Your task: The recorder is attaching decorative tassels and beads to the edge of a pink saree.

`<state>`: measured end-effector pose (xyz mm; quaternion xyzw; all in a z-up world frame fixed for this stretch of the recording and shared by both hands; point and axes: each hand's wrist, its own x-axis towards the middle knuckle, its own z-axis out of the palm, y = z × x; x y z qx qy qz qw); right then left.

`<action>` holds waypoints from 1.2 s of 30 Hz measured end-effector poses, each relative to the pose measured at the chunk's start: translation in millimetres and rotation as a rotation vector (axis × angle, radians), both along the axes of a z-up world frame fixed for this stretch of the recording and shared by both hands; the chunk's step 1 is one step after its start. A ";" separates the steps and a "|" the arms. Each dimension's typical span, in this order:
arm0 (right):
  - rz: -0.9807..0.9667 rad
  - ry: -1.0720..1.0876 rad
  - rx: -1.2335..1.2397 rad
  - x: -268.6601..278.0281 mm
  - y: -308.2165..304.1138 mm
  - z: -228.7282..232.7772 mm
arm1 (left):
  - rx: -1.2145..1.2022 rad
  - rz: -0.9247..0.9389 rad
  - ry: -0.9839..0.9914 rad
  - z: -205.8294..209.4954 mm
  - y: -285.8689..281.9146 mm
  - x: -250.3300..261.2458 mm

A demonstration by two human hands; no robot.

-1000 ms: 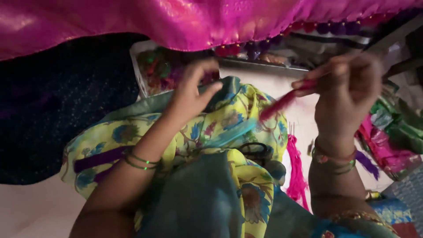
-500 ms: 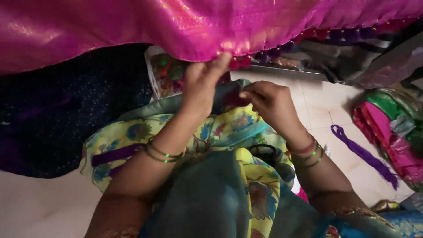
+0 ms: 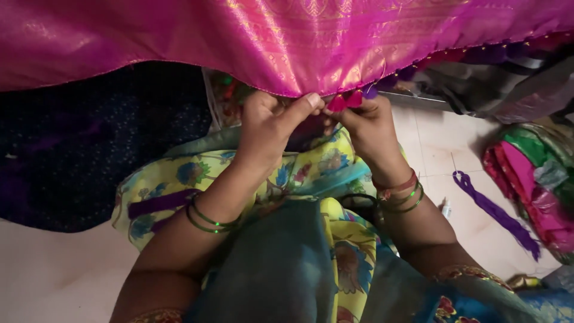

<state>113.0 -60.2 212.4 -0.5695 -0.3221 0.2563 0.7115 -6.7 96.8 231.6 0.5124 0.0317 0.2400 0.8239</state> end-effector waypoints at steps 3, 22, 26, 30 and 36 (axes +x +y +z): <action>0.003 -0.012 0.018 -1.8 -0.8 3.7 | 0.000 -0.020 -0.032 4.8 -0.6 -0.3; -0.579 -0.741 -0.016 -70.2 -10.8 75.1 | 0.361 0.248 0.066 -19.5 -5.0 11.8; -0.555 -1.114 -0.124 -61.5 3.0 128.0 | 0.348 0.179 -0.086 -4.9 -7.0 6.6; -0.290 -1.061 -0.068 -52.2 10.1 120.9 | 0.379 0.167 -0.143 0.5 -6.9 8.9; -0.280 -1.011 0.022 -55.1 15.7 99.2 | -0.271 0.005 -0.088 -14.5 -11.7 16.5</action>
